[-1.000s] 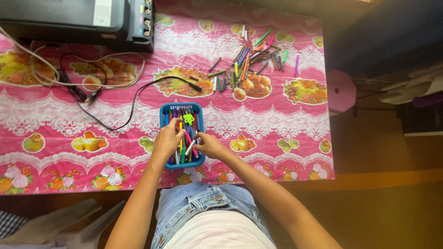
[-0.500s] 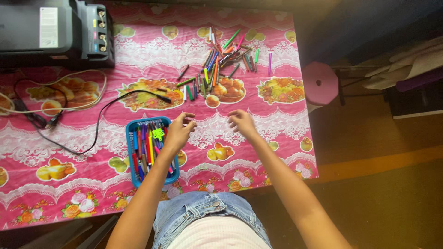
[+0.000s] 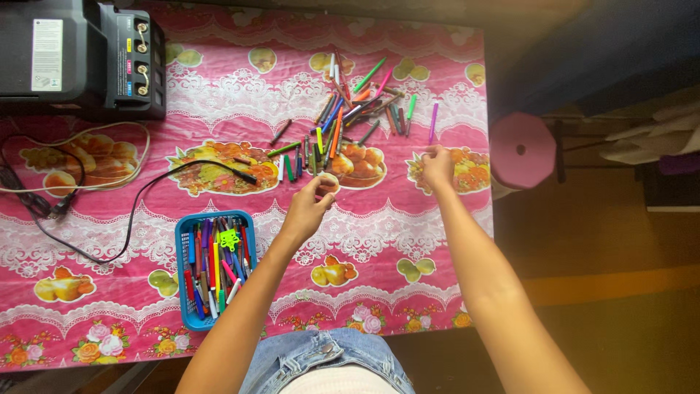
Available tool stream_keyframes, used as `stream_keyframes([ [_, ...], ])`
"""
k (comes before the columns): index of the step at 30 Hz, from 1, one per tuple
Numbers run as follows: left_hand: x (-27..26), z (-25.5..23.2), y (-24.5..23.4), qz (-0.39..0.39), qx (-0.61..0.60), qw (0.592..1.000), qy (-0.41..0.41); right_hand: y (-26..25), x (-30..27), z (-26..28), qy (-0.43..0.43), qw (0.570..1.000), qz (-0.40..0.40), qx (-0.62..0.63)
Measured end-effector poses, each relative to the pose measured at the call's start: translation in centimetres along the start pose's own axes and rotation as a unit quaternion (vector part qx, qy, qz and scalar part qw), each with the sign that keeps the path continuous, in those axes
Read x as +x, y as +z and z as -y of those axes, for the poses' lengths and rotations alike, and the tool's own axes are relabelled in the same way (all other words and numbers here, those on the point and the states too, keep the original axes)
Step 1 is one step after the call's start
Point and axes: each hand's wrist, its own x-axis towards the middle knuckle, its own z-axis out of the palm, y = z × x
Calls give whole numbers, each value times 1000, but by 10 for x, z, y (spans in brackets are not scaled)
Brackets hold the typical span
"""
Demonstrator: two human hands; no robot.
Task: The person sorts pens by picking them up from a pile and placing them into a blue plastic basket one by one.
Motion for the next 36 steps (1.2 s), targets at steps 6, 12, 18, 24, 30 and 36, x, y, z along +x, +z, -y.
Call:
stream_keyframes([
  [6, 20, 4, -6, -24, 32, 999, 1, 12, 54, -1, -98, 987, 26, -125],
  [12, 30, 5, -15, -28, 52, 996, -66, 18, 72, 4, -36, 983, 33, -174],
  [18, 31, 13, -11, -26, 48, 996, -75, 26, 52, -8, -27, 991, -34, -125],
  [24, 31, 23, -6, -16, 42, 997, -62, 36, -7, 40, 102, 988, -47, 110],
  [30, 39, 39, -3, -36, 28, 999, -26, 68, -117, 113, -55, 964, 133, 222],
  [36, 37, 45, -12, -84, 22, 995, -40, 91, -205, 154, -111, 910, 265, 298],
])
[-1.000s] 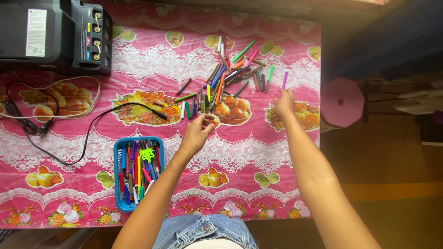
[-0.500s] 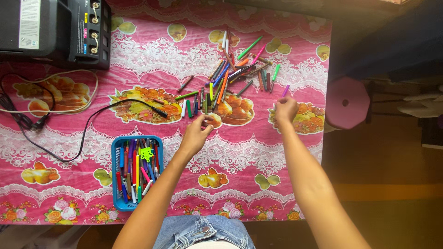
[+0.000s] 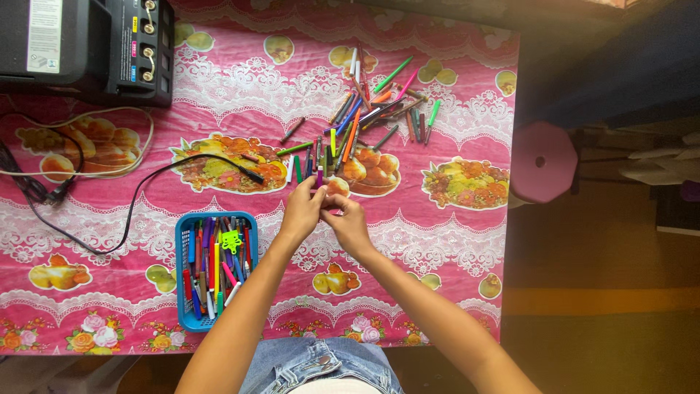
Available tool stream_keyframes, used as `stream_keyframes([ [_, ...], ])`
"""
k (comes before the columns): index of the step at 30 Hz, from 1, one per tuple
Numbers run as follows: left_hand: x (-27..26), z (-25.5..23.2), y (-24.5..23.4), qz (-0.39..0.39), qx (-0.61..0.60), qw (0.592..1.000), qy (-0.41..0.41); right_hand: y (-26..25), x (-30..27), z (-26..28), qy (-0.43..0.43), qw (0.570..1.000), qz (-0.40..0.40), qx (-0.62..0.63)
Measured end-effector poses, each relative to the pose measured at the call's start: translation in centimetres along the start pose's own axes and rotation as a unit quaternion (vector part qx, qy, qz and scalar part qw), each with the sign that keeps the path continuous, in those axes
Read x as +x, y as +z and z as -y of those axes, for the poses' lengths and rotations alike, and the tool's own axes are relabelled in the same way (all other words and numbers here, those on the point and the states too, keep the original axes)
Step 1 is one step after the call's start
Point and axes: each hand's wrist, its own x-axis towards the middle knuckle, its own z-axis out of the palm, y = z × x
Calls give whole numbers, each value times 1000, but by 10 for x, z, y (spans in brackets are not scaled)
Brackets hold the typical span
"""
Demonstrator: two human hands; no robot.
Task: The person sorts pens by picking them up from a pile and placing them into a blue plastic basket one by one.
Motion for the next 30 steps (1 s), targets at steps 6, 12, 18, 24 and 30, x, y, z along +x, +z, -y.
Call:
stream_keyframes([
  [6, -4, 9, -21, 1, -33, 999, -40, -9, 12, -7, 32, 999, 5, -16],
  [12, -8, 16, -26, -6, -40, 998, -51, -110, 91, -53, 50, 974, -210, -63],
  [18, -12, 9, -19, 10, -40, 994, -97, -207, 162, -86, 101, 912, -392, -69],
  [24, -8, 9, -12, 17, -20, 993, -111, -226, 175, -72, 48, 905, -325, -269],
  [30, -6, 9, -14, 17, -5, 993, -116, -224, 171, -82, 6, 890, -295, -348],
])
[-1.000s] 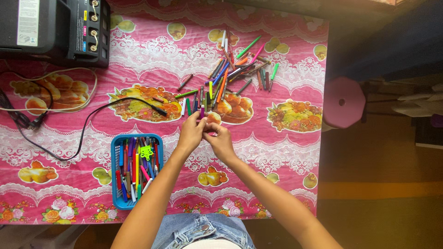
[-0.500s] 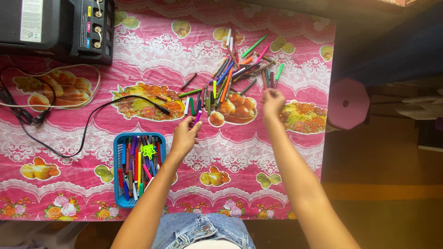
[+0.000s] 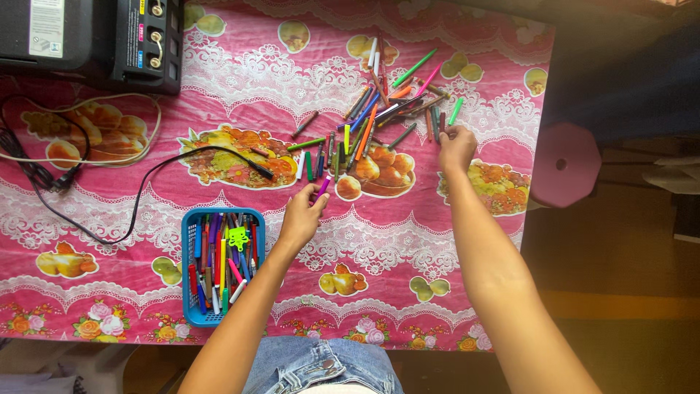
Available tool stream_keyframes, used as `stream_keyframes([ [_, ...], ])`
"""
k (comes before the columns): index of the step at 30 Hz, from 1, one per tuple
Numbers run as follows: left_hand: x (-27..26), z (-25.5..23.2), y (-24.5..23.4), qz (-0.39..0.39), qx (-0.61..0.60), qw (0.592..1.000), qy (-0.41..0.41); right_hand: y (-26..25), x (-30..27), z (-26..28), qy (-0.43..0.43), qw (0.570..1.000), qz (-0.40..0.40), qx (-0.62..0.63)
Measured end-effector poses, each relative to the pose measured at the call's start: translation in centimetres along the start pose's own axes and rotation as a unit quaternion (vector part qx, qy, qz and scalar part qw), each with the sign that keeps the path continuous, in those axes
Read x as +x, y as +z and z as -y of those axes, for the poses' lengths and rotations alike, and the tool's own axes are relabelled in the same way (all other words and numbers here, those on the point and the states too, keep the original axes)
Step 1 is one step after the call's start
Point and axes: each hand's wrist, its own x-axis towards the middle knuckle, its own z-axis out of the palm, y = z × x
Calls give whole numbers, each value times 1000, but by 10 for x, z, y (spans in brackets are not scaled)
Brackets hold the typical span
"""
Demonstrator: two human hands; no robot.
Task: The person sorts pens by picking them up from a pile and placing them into a blue plastic basket one by one.
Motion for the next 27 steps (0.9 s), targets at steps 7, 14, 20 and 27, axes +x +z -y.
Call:
stream_keyframes([
  [7, -9, 2, 0, 18, -3, 1000, -9, -5, -23, -4, 57, 997, 16, -44],
  [14, -26, 14, -4, 11, -27, 999, 17, -20, -78, -11, 124, 989, 48, -58],
  [20, -45, 38, -23, -5, -39, 998, 58, -30, -151, -25, 120, 984, 115, -65],
  [27, -73, 99, -46, -24, -52, 995, 82, -46, -257, 8, 48, 989, 119, -68],
])
